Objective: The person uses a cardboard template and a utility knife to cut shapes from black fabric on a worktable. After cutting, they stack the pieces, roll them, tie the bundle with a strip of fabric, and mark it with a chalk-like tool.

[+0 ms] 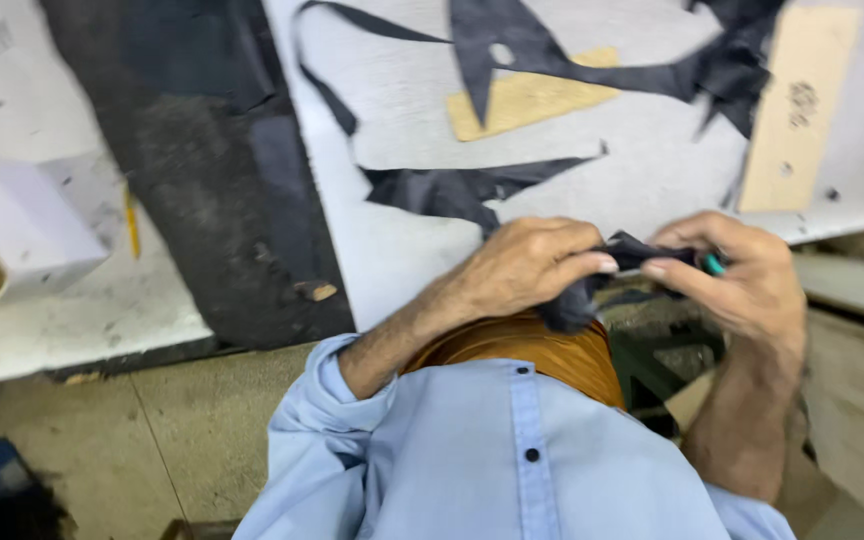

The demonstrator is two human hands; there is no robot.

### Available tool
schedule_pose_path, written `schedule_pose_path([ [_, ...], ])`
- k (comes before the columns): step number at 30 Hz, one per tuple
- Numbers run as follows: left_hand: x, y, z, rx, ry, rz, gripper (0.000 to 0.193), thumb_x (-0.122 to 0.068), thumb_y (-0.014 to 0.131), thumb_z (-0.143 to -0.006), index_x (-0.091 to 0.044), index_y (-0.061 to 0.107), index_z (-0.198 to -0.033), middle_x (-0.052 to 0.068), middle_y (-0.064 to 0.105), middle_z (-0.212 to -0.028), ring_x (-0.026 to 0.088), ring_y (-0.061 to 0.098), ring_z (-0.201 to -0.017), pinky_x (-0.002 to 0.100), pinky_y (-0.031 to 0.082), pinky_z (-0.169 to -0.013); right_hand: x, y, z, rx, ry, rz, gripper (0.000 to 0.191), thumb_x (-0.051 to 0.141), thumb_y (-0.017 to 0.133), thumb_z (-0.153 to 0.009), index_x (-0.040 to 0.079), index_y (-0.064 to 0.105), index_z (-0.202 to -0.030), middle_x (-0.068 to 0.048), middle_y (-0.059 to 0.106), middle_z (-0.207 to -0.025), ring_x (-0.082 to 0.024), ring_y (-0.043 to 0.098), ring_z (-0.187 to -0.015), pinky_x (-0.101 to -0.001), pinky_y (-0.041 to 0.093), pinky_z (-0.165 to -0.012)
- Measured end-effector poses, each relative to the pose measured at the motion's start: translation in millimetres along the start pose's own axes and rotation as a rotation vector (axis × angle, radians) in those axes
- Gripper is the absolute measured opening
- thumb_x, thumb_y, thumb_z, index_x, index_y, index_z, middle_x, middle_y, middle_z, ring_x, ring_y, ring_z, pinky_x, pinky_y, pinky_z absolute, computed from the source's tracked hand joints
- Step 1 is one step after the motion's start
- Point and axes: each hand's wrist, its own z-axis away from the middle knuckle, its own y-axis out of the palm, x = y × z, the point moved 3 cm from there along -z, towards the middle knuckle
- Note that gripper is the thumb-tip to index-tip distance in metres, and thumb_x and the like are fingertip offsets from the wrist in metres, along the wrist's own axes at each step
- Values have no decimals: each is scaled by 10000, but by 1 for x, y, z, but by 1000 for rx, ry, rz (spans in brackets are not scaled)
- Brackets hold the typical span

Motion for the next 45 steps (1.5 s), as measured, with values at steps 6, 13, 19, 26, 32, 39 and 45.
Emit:
schedule_pose_path([
  [6,1,-6,37,-160,-141,-39,340,-401,550,-1047,-80,587,-940,56,594,-690,209,611,-577,370,497,-530,-25,44,-4,86,-65,-326,260,7,692,-968,-46,623,-1213,-66,699,-848,-67,643,-717,-200,531,-648],
  [13,3,-6,114,-208,-231,-22,354,-362,553,-1073,-82,534,-857,58,519,-624,170,505,-508,365,459,-473,-9,21,-31,-23,-247,-17,130,7,680,-1063,3,585,-1151,-94,683,-869,-80,659,-709,-183,508,-543],
  [19,-17,-34,157,-279,-393,124,364,-314,611,-1049,-38,545,-823,50,526,-610,137,500,-518,364,417,-483,-8,78,-22,159,-237,-50,110,-1,684,-935,27,624,-1023,-61,652,-760,-109,528,-607,-242,427,-534],
  [26,-16,-110,227,-496,-678,87,309,-224,620,-1044,-35,596,-801,-30,511,-574,49,444,-530,303,377,-419,-78,-19,-20,-288,-111,66,56,-15,568,-1128,-35,613,-1157,-73,629,-948,-93,584,-760,-217,499,-682],
  [32,25,-187,187,-627,-500,-121,249,-231,564,-1089,-16,685,-1062,-29,601,-672,41,483,-542,243,371,-446,-44,37,-16,-169,-104,-6,95,-11,647,-1163,-95,609,-1187,-125,700,-931,-104,650,-790,-204,518,-694],
  [39,53,-234,170,-583,-493,-805,668,-356,788,-956,139,545,-1332,242,669,-1010,258,686,-820,365,573,-618,-30,71,-6,-323,8,-23,106,-7,653,-1167,-96,605,-1199,-104,692,-864,-90,631,-760,-208,500,-696],
  [45,109,-288,98,-662,-432,-933,665,-462,878,-903,98,608,-1137,269,673,-999,362,705,-859,485,568,-716,-31,79,-16,-353,-62,-49,113,1,636,-1170,-94,597,-1217,-111,697,-910,-120,659,-816,-216,532,-745],
])
